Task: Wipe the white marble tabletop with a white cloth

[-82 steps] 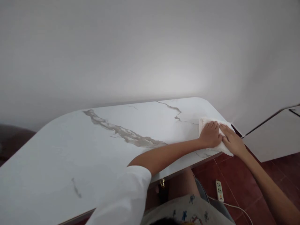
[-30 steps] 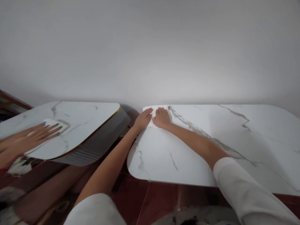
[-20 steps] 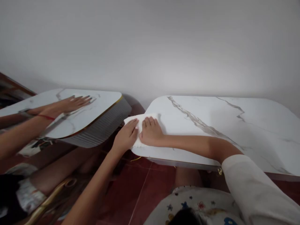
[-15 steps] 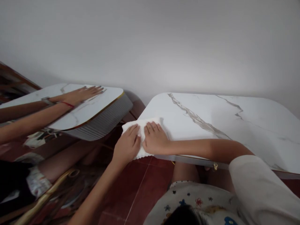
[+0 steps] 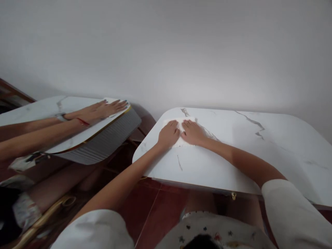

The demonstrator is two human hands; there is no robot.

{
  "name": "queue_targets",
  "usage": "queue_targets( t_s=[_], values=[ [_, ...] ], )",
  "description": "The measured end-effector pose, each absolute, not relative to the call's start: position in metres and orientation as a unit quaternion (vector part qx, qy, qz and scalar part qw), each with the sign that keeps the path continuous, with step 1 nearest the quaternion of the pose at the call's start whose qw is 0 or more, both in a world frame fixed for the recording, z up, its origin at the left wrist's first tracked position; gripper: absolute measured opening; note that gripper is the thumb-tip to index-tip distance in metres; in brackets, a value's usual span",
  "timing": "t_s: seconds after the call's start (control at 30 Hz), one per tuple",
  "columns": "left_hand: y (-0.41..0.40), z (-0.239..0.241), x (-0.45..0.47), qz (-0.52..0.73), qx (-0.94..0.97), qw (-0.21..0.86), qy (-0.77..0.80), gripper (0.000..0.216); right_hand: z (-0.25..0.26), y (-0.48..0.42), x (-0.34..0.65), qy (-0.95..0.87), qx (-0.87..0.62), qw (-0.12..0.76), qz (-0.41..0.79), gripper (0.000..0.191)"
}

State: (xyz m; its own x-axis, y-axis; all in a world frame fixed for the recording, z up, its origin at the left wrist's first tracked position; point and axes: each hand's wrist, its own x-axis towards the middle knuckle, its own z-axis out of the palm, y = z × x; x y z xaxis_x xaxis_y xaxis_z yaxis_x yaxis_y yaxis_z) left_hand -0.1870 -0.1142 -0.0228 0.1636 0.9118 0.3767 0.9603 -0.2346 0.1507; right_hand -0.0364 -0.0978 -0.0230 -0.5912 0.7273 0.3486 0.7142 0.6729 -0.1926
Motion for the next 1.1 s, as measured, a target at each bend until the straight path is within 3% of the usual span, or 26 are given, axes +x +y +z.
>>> queue_targets(
  t_s=[0.33,0.53,0.8,1.1],
  values=[
    [0.015,-0.021,-0.189,-0.212,-0.758,0.064,-0.614,0.031,-0.023,0.031,-0.047,-0.88,-0.439,0.181,-0.012,0.043],
    [0.049,-0.024,-0.158,-0.206,-0.791,0.058,-0.574,0.032,-0.023,0.036,-0.015,-0.835,-0.514,0.193,-0.032,0.041],
    [-0.03,-0.028,-0.152,-0.195,-0.848,0.08,-0.487,0.041,-0.027,-0.062,-0.005,-0.807,-0.558,0.189,-0.042,0.051],
    [-0.186,-0.033,-0.178,-0.188,-0.813,0.11,-0.54,0.046,-0.024,-0.188,-0.025,-0.865,-0.463,0.195,0.002,0.056]
  ],
)
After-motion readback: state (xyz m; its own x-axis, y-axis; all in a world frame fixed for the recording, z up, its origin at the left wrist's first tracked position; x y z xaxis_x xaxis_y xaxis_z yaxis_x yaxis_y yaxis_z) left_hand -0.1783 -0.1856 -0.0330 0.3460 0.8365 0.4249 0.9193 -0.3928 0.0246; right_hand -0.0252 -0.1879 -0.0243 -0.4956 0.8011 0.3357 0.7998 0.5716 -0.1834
